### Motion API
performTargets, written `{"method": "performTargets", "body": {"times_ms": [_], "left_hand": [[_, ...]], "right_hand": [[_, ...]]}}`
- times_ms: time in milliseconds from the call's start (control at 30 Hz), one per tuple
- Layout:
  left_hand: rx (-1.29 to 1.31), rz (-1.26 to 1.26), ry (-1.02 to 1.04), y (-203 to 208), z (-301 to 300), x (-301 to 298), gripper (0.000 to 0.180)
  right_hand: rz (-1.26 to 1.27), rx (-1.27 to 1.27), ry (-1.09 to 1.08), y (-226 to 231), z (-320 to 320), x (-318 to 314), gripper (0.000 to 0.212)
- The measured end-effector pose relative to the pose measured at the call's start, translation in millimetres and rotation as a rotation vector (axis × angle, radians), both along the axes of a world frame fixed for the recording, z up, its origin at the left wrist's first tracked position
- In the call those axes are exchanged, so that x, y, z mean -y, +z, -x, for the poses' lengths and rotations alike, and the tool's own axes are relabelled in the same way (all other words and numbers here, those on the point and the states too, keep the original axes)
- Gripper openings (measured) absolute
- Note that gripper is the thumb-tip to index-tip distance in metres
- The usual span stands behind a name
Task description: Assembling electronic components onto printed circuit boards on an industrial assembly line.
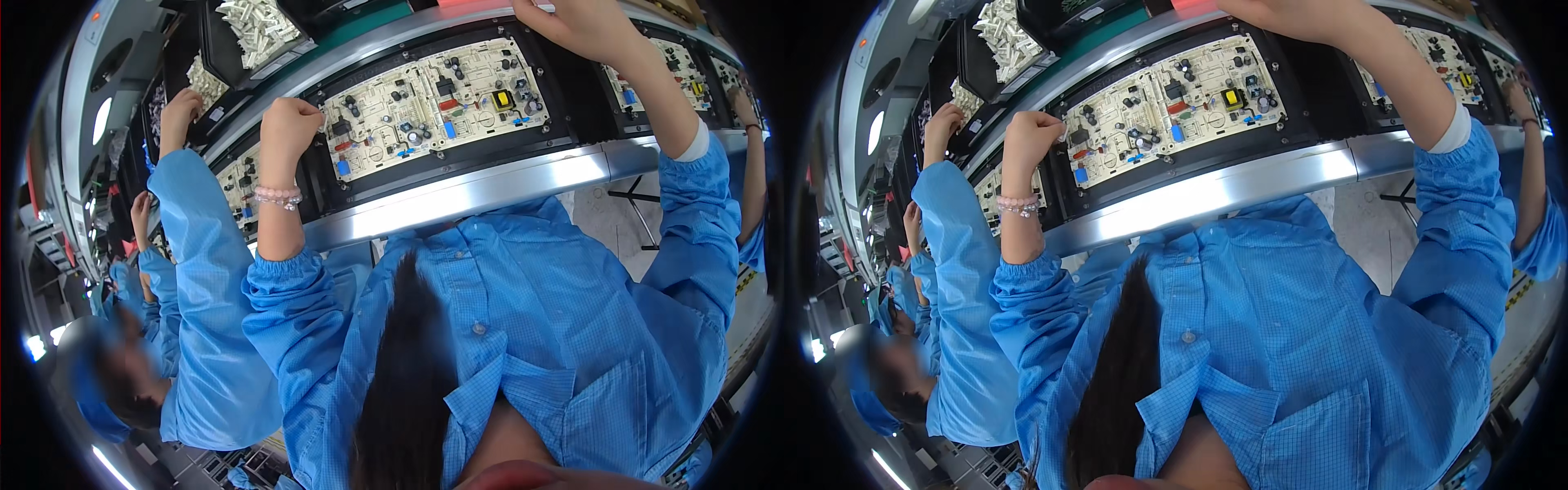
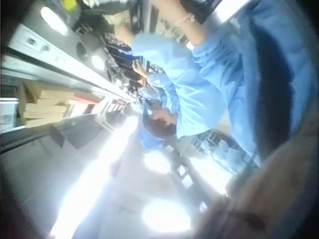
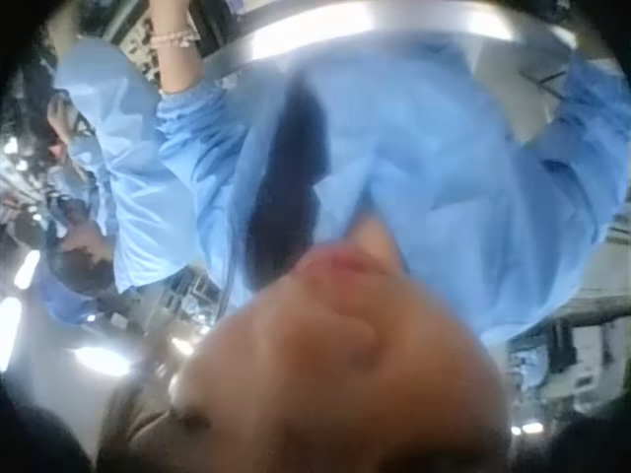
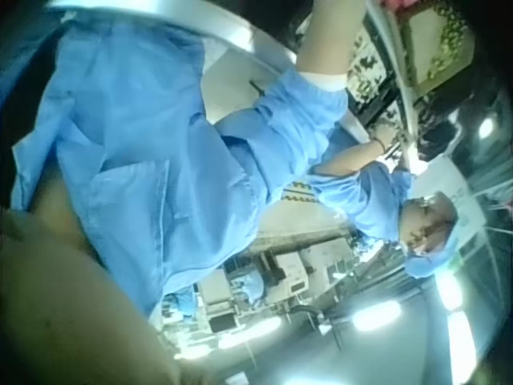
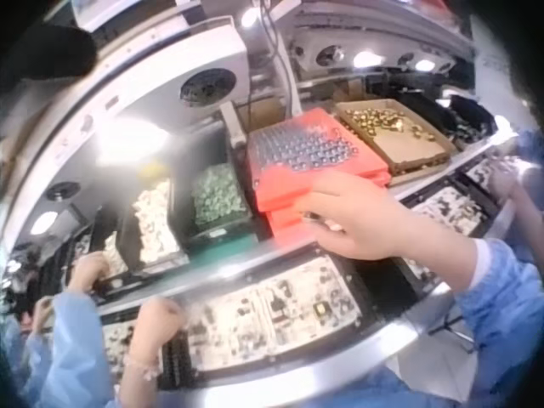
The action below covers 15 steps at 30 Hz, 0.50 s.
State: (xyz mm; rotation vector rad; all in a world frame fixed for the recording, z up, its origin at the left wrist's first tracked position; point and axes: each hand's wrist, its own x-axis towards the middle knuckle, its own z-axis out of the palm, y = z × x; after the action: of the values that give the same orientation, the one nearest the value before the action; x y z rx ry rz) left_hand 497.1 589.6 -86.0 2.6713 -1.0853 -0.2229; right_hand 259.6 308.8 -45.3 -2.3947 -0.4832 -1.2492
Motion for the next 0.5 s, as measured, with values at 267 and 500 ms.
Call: {"method": "performTargets", "body": {"times_ms": [267,500], "left_hand": [[0.098,-0.052,0.052,-4.8,20.1,-7.3,0.020],[0.103,0.049,-0.037,-10.9,20.0,-19.7,0.016]], "right_hand": [[-0.194,0.259,0.320,-1.3,-3.7,-8.6,0.017],[0.032,0.052,0.023,6.4,5.0,-24.3,0.018]]}}
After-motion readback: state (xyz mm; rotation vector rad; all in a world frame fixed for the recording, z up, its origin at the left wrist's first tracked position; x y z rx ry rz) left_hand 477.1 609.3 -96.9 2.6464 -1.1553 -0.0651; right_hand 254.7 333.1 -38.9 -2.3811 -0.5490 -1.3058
